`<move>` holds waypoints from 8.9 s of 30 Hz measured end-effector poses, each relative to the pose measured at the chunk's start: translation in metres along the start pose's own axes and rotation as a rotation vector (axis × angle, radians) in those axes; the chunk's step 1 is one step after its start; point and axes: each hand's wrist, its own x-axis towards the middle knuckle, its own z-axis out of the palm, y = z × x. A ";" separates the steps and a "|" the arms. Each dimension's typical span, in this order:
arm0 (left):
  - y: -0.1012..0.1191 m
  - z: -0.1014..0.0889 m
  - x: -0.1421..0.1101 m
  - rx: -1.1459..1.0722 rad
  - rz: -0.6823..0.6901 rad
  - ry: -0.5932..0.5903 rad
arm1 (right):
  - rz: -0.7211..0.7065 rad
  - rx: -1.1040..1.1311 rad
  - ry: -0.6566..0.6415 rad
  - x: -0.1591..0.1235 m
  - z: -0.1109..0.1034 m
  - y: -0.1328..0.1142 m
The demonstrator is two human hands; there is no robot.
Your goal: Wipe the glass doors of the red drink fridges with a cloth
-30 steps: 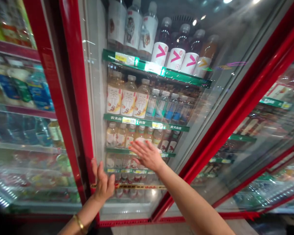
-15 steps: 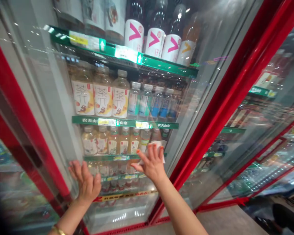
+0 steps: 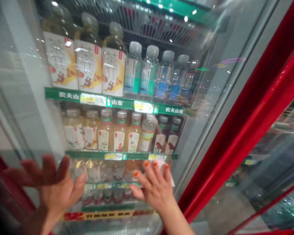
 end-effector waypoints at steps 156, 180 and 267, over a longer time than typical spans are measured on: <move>-0.057 0.040 -0.361 0.141 0.309 0.038 | -0.274 0.316 -0.153 -0.206 0.058 -0.220; -0.064 0.042 -0.362 0.031 0.327 0.141 | 0.024 0.283 0.061 -0.183 0.042 -0.195; -0.060 0.023 -0.290 0.299 0.411 -0.236 | -0.061 0.090 0.075 -0.268 0.054 -0.148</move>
